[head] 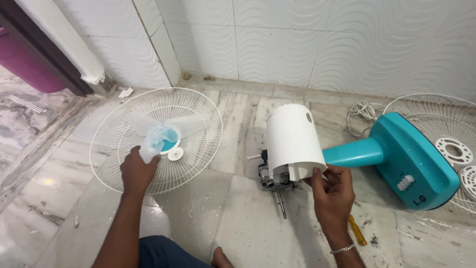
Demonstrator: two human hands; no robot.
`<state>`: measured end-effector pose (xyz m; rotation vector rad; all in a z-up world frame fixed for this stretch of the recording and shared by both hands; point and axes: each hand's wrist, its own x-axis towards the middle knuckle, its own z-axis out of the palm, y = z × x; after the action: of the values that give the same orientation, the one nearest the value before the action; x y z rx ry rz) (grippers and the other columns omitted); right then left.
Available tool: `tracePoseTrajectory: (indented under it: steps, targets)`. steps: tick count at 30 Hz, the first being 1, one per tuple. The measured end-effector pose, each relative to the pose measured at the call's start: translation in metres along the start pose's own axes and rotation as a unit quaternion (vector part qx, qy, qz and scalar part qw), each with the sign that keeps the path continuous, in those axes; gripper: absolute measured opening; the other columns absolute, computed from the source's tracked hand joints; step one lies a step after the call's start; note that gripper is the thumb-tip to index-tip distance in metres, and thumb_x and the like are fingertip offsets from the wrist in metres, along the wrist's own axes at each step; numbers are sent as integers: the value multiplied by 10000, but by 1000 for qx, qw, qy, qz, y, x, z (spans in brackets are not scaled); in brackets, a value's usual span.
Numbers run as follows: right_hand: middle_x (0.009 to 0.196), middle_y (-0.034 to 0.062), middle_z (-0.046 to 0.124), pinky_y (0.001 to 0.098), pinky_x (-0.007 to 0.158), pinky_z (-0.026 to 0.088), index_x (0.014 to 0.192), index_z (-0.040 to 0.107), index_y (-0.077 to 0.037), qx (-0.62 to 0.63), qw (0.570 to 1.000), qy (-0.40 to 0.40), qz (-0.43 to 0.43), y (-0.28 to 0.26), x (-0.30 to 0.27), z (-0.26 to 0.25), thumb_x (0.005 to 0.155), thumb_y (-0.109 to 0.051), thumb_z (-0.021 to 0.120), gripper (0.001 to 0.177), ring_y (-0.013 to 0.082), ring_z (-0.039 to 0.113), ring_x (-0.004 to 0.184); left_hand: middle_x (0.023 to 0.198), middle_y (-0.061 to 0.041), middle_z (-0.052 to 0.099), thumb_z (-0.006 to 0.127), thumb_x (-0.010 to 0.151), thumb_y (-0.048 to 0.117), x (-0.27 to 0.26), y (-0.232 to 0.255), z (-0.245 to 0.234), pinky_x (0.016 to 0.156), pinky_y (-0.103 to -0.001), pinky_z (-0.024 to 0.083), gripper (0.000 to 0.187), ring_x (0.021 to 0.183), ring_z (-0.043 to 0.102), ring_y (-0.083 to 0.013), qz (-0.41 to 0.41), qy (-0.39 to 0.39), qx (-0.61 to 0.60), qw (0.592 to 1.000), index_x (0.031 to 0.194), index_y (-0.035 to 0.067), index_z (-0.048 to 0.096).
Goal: The person disassembles a teal table fan by removing the front grille, fan blades, and rear grille. They then detach the motor housing from the fan stand using a screwdriver and separate the motor casing halves.
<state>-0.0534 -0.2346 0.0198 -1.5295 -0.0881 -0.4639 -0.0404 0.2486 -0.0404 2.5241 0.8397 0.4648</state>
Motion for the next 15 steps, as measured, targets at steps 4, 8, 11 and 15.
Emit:
tracePoseTrajectory:
  steps: [4,8,11,15]
  targets:
    - [1158,225,691,363,850,653,1195,481,38,2,1000,-1,9,-2,-3,-1,994,18,603,236,233,736,988,1294,-286,572,890,695,450,9,-13,22,942,-560,492,995,1220,542,-477,-55,-68,107,990,1475,70,404]
    - [1157,239,695,371,836,623,1183,470,44,-2,1000,-1,18,-3,-2,-2,987,13,606,240,244,743,991,1274,-263,640,815,737,380,12,-22,28,966,-552,538,860,1190,631,-472,-103,-102,92,985,1458,83,451]
    - [1167,242,693,379,840,621,1176,465,48,0,1000,1,19,-3,-1,-2,987,11,599,235,246,740,1017,1248,-253,681,820,732,345,10,-21,24,985,-539,548,822,1183,656,-466,-99,-86,69,989,1425,49,492]
    - [1185,254,670,391,857,617,1180,469,54,12,1000,-8,-2,-1,-2,0,996,17,596,227,253,723,1059,1263,-275,664,884,706,381,5,-10,17,988,-530,544,887,1180,646,-474,-99,-78,49,991,1405,1,490]
